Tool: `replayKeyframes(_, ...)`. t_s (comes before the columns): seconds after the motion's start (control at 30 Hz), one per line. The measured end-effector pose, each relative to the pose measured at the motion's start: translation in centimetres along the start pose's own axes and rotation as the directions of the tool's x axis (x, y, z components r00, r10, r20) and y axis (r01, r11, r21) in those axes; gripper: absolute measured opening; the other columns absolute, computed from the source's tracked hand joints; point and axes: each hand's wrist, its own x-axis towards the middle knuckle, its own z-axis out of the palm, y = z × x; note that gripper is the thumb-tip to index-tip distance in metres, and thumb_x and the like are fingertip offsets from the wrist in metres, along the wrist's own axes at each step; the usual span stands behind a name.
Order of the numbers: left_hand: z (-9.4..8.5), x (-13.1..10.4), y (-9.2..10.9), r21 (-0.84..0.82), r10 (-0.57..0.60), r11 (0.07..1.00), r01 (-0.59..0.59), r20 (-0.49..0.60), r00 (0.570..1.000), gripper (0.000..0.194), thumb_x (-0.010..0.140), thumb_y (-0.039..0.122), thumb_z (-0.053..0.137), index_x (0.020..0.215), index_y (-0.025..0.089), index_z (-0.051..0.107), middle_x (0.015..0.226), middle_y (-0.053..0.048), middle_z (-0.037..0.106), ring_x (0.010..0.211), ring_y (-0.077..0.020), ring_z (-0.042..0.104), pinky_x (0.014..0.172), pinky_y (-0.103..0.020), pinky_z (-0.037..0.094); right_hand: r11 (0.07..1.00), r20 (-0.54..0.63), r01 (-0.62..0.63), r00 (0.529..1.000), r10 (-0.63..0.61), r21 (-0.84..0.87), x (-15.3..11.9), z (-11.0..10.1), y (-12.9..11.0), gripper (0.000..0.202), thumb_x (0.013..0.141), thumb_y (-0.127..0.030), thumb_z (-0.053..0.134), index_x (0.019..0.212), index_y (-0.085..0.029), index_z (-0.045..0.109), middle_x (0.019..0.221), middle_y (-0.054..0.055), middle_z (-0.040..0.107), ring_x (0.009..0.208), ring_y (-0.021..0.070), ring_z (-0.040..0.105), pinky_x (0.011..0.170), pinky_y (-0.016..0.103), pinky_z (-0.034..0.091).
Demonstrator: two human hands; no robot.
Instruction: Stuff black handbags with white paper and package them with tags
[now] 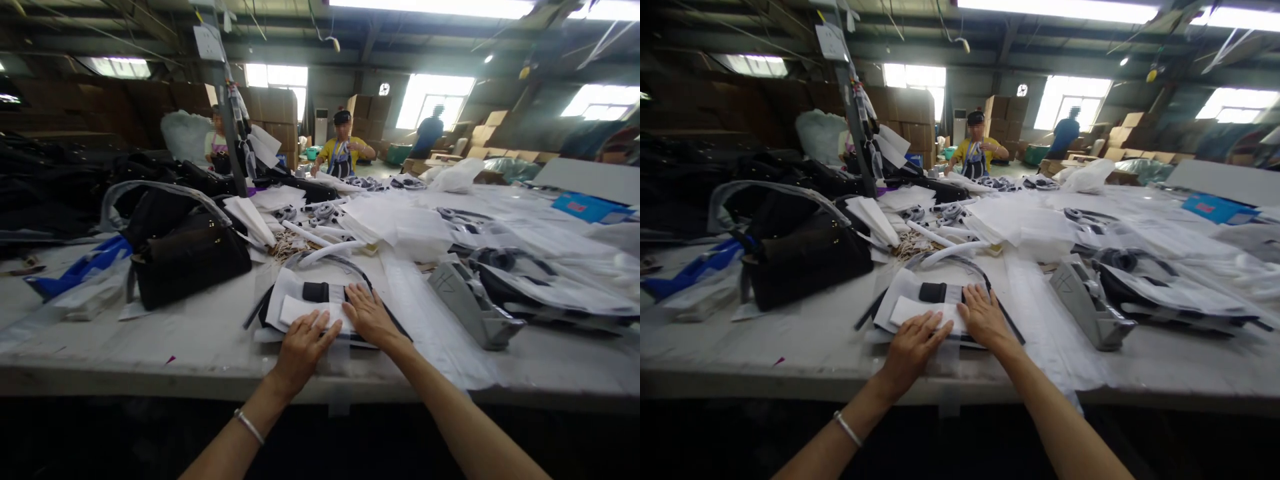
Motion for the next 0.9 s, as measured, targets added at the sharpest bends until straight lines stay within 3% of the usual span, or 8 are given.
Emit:
replayKeyframes(0.2, 0.0, 0.2, 0.0, -0.012, -0.022, 1.000, 0.022, 0.053, 0.998, 0.046, 0.100, 0.018, 0.044, 0.143, 0.033, 0.047, 0.137, -0.003, 0.061, 0.123, -0.0240, 0.057, 0.099, -0.040, 0.044, 0.999, -0.218, 0.030, 0.976, -0.023, 0.030, -0.3, -0.4, 0.3, 0.045, 0.100, -0.032, 0.041, 0.140, -0.015, 0.052, 0.148, 0.016, 0.048, 0.143, 0.0309, 0.037, 0.118, 0.059, 0.018)
replayKeyframes(0.3, 0.0, 0.0, 0.0, -0.031, -0.023, 0.999, 0.025, 0.070, 0.997, 0.048, 0.099, 0.017, 0.046, 0.144, 0.034, 0.045, 0.137, -0.004, 0.060, 0.122, -0.0236, 0.057, 0.097, -0.039, 0.046, 0.961, -0.351, 0.260, 0.912, -0.213, 0.092, -1.4, -1.9, 0.5, 0.040, 0.100, -0.031, 0.043, 0.137, -0.019, 0.054, 0.143, 0.013, 0.055, 0.139, 0.0259, 0.043, 0.120, 0.054, 0.020)
replayKeyframes(0.4, 0.1, -0.1, -0.1, -0.040, -0.027, 0.999, 0.030, 0.062, 0.998, 0.049, 0.098, 0.017, 0.048, 0.145, 0.033, 0.044, 0.137, -0.004, 0.061, 0.121, -0.0237, 0.058, 0.096, -0.039, 0.046, 0.846, -0.253, 0.511, 0.848, -0.466, 0.153, -3.0, -3.1, 0.7, 0.060, 0.089, -0.041, 0.065, 0.143, -0.021, 0.047, 0.144, 0.013, 0.054, 0.133, 0.0259, 0.051, 0.114, 0.046, 0.036)
replayKeyframes(0.47, 0.0, -0.2, -0.1, -0.045, -0.027, 0.999, 0.029, 0.049, 0.998, 0.049, 0.098, 0.016, 0.048, 0.144, 0.032, 0.045, 0.136, -0.005, 0.061, 0.122, -0.0236, 0.058, 0.096, -0.039, 0.046, 0.806, -0.169, 0.577, 0.815, -0.555, 0.132, -3.9, -3.4, 0.6, 0.081, 0.076, -0.041, 0.079, 0.146, -0.020, 0.044, 0.144, 0.015, 0.054, 0.132, 0.0293, 0.051, 0.112, 0.047, 0.040)
replayKeyframes(0.53, -0.1, -0.2, -0.1, -0.053, -0.025, 0.998, 0.027, 0.040, 0.999, 0.050, 0.097, 0.013, 0.046, 0.144, 0.030, 0.045, 0.136, -0.005, 0.061, 0.122, -0.0232, 0.058, 0.097, -0.039, 0.046, 0.816, -0.153, 0.573, 0.815, -0.559, 0.075, -4.4, -3.2, 0.4, 0.081, 0.073, -0.030, 0.080, 0.145, -0.019, 0.045, 0.142, 0.016, 0.056, 0.131, 0.0306, 0.051, 0.112, 0.049, 0.039)
replayKeyframes(0.73, 0.0, -0.1, -0.1, -0.083, -0.057, 0.995, 0.053, -0.043, 0.997, 0.046, 0.097, 0.007, 0.036, 0.141, 0.014, 0.045, 0.130, -0.009, 0.065, 0.121, -0.0212, 0.059, 0.097, -0.036, 0.045, 0.840, -0.292, 0.497, 0.854, -0.430, 0.217, -4.1, -2.5, 0.1, 0.036, 0.087, -0.013, 0.052, 0.117, -0.022, 0.069, 0.117, 0.007, 0.073, 0.112, 0.0228, 0.066, 0.103, 0.040, 0.047)
replayKeyframes(0.83, 0.2, -0.1, -0.2, -0.063, -0.060, 0.997, 0.054, -0.094, 0.994, 0.045, 0.098, 0.006, 0.034, 0.142, 0.010, 0.043, 0.123, -0.011, 0.068, 0.119, -0.0211, 0.060, 0.096, -0.036, 0.046, 0.855, -0.350, 0.239, 0.934, -0.072, 0.461, -2.8, -3.4, 0.9, 0.024, 0.091, -0.029, 0.053, 0.096, -0.022, 0.075, 0.087, 0.004, 0.077, 0.085, 0.0208, 0.070, 0.082, 0.032, 0.054)
replayKeyframes(0.9, 0.3, -0.1, -0.3, -0.057, -0.064, 0.997, 0.059, -0.090, 0.994, 0.046, 0.098, 0.007, 0.034, 0.143, 0.011, 0.043, 0.123, -0.011, 0.068, 0.119, -0.0206, 0.060, 0.097, -0.036, 0.045, 0.765, -0.356, 0.078, 0.912, 0.205, 0.639, -1.4, -4.4, 1.9, 0.031, 0.089, -0.043, 0.056, 0.084, -0.019, 0.075, 0.077, 0.004, 0.074, 0.076, 0.0207, 0.067, 0.074, 0.031, 0.053)
